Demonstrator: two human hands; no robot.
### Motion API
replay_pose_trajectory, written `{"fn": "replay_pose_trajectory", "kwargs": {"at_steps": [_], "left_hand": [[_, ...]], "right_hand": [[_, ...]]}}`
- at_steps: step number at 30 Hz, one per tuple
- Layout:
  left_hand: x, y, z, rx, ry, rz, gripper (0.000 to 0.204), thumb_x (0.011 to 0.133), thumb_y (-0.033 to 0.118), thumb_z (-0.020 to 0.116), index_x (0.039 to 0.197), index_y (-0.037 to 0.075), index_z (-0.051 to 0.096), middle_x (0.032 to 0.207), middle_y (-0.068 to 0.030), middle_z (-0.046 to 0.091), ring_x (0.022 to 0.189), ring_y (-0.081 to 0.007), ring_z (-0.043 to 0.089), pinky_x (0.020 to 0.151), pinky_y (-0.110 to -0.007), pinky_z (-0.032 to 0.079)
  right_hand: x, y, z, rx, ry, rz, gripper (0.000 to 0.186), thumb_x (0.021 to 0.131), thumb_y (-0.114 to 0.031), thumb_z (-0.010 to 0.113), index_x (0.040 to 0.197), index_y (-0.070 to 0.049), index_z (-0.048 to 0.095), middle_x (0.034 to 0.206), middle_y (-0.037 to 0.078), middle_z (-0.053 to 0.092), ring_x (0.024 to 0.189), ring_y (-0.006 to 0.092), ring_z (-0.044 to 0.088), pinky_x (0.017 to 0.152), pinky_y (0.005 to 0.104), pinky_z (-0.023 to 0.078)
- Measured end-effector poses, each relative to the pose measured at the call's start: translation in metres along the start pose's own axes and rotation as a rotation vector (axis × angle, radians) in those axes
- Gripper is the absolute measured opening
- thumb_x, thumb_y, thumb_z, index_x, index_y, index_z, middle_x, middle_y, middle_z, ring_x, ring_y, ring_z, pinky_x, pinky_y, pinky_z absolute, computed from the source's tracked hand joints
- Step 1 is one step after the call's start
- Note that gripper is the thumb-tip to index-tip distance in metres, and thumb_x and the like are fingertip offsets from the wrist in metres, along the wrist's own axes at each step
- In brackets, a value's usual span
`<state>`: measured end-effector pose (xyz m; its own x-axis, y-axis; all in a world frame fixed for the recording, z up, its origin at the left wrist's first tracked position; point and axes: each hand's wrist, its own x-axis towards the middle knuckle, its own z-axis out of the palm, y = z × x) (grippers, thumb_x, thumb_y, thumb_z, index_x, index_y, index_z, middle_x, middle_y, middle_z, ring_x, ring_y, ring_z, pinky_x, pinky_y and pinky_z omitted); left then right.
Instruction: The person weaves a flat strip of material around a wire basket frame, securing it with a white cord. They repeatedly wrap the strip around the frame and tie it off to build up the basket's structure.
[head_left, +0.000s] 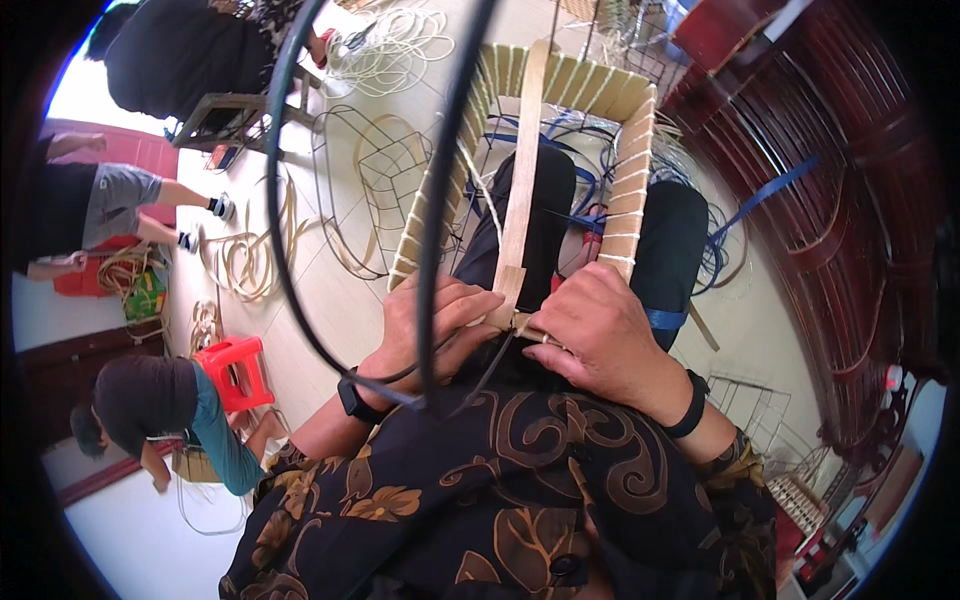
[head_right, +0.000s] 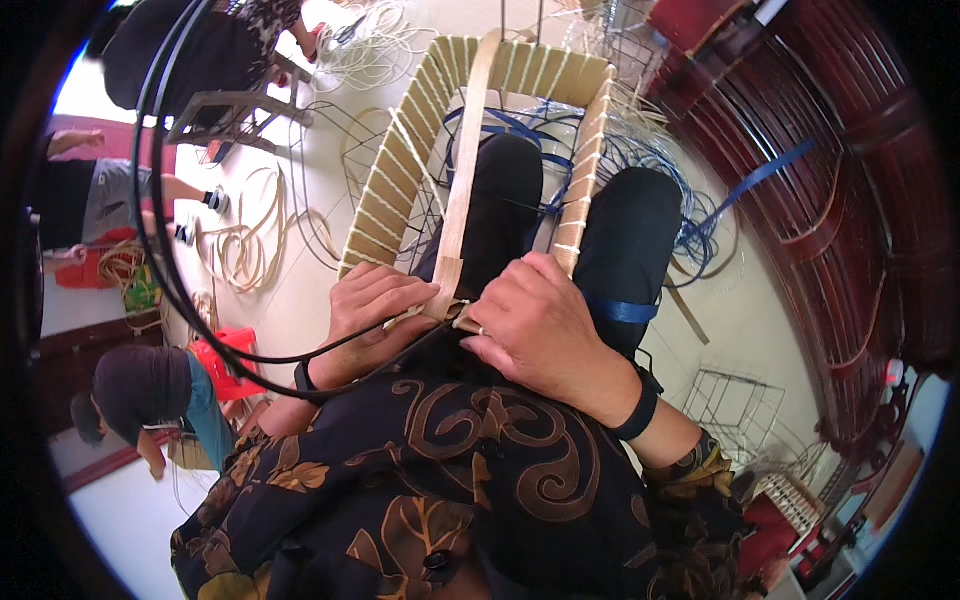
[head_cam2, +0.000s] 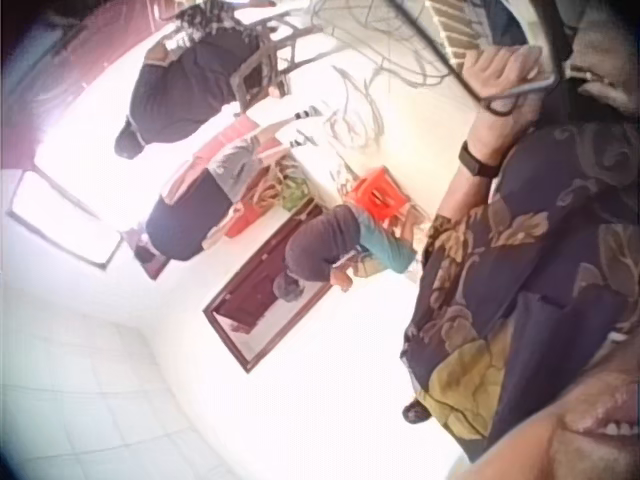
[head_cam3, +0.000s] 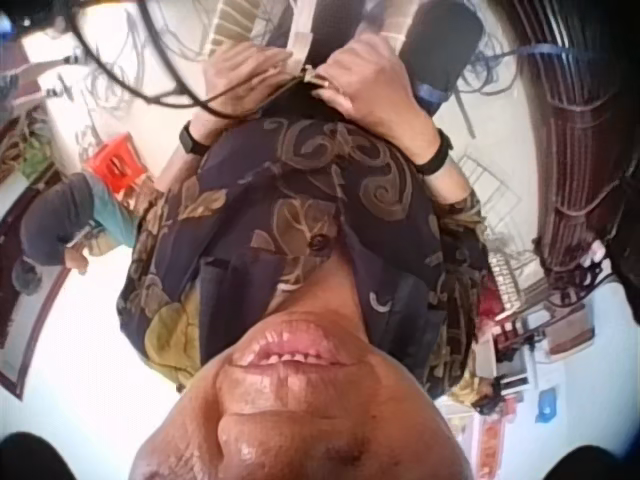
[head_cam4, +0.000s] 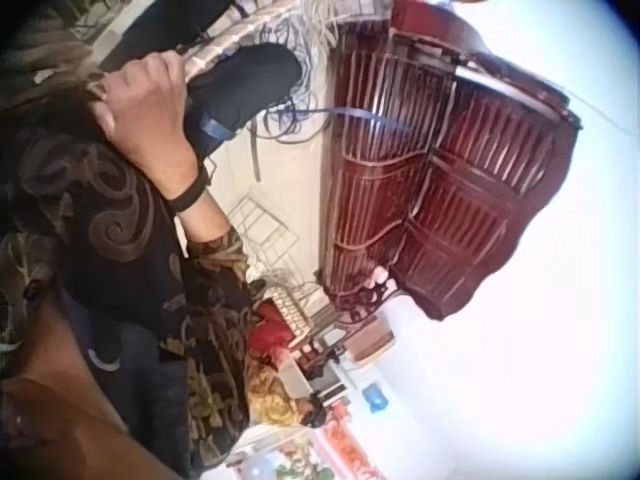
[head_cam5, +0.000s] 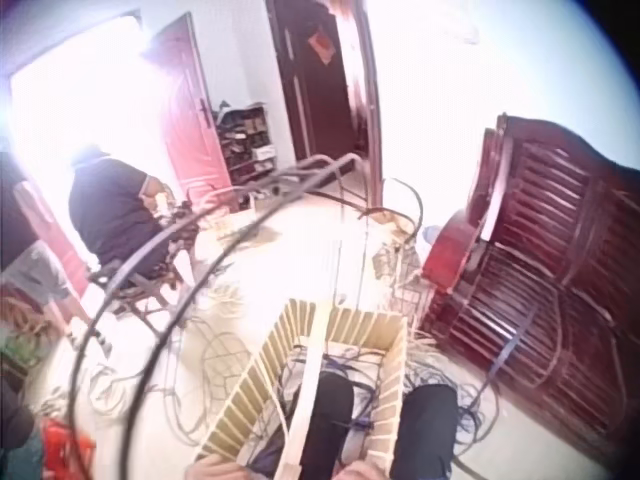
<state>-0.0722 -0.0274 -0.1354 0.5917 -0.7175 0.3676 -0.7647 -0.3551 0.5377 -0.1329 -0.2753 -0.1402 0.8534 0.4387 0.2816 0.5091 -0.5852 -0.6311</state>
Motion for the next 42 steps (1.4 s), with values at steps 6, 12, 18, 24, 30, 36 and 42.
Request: {"fn": "replay_pose_trajectory", "kwargs": {"at_steps": [6,12,18,24,30,36,42], "left_hand": [[-0.023,0.031,0.000,0.200,0.201,-0.124,0.023,0.073,0.022,0.084,0.088,0.014,0.069,0.079,0.0012,0.067,0.081,-0.0170,0.066,0.096,-0.048,0.041],[-0.024,0.064,0.001,0.230,0.419,-0.365,0.022,0.073,0.018,0.084,0.087,0.016,0.068,0.077,0.0016,0.065,0.082,-0.0187,0.067,0.108,-0.053,0.032],[-0.017,0.099,0.006,0.279,0.543,-0.604,0.021,0.074,0.022,0.082,0.079,0.017,0.063,0.068,0.0001,0.059,0.075,-0.0207,0.064,0.108,-0.053,0.029],[-0.013,0.123,0.006,0.370,0.580,-0.684,0.020,0.074,0.022,0.082,0.078,0.016,0.063,0.067,-0.0017,0.060,0.073,-0.0235,0.064,0.108,-0.053,0.028],[-0.017,0.120,-0.001,0.249,0.578,-0.649,0.020,0.073,0.021,0.083,0.080,0.015,0.065,0.070,-0.0024,0.060,0.077,-0.0238,0.062,0.108,-0.052,0.028],[-0.003,0.072,-0.009,0.234,0.363,-0.465,0.020,0.077,0.022,0.084,0.080,0.014,0.066,0.069,-0.0004,0.061,0.074,-0.0212,0.063,0.110,-0.051,0.029],[0.008,0.035,-0.006,0.156,0.287,-0.257,0.020,0.075,0.021,0.086,0.078,0.014,0.068,0.068,-0.0008,0.062,0.071,-0.0205,0.064,0.108,-0.050,0.033]], "right_hand": [[0.002,-0.017,-0.004,-0.120,-0.014,-0.147,0.020,0.074,-0.016,0.080,0.091,-0.010,0.070,0.082,0.005,0.063,0.083,0.0258,0.061,0.087,0.0421,0.046],[0.019,-0.021,-0.016,-0.080,0.053,-0.279,0.011,0.079,-0.008,0.071,0.090,-0.005,0.068,0.077,0.011,0.061,0.078,0.0325,0.059,0.086,0.0450,0.046],[0.042,-0.024,-0.040,-0.068,-0.102,-0.458,0.010,0.083,-0.009,0.068,0.090,-0.003,0.065,0.079,0.013,0.058,0.081,0.0352,0.057,0.087,0.0466,0.044],[0.054,-0.011,-0.041,0.040,-0.158,-0.589,0.010,0.084,-0.010,0.067,0.090,-0.003,0.064,0.078,0.015,0.056,0.079,0.0367,0.056,0.085,0.0474,0.045],[0.051,-0.014,-0.033,0.070,-0.076,-0.605,0.012,0.079,-0.008,0.071,0.089,-0.005,0.065,0.075,0.012,0.058,0.075,0.0346,0.057,0.080,0.0466,0.046],[0.038,-0.007,-0.027,0.014,0.033,-0.385,0.011,0.077,-0.010,0.074,0.085,-0.006,0.068,0.076,0.011,0.061,0.075,0.0339,0.058,0.072,0.0440,0.044],[0.016,-0.018,-0.026,-0.089,0.153,-0.244,0.010,0.079,-0.010,0.073,0.085,-0.006,0.068,0.078,0.012,0.064,0.073,0.0334,0.060,0.072,0.0439,0.046]]}}
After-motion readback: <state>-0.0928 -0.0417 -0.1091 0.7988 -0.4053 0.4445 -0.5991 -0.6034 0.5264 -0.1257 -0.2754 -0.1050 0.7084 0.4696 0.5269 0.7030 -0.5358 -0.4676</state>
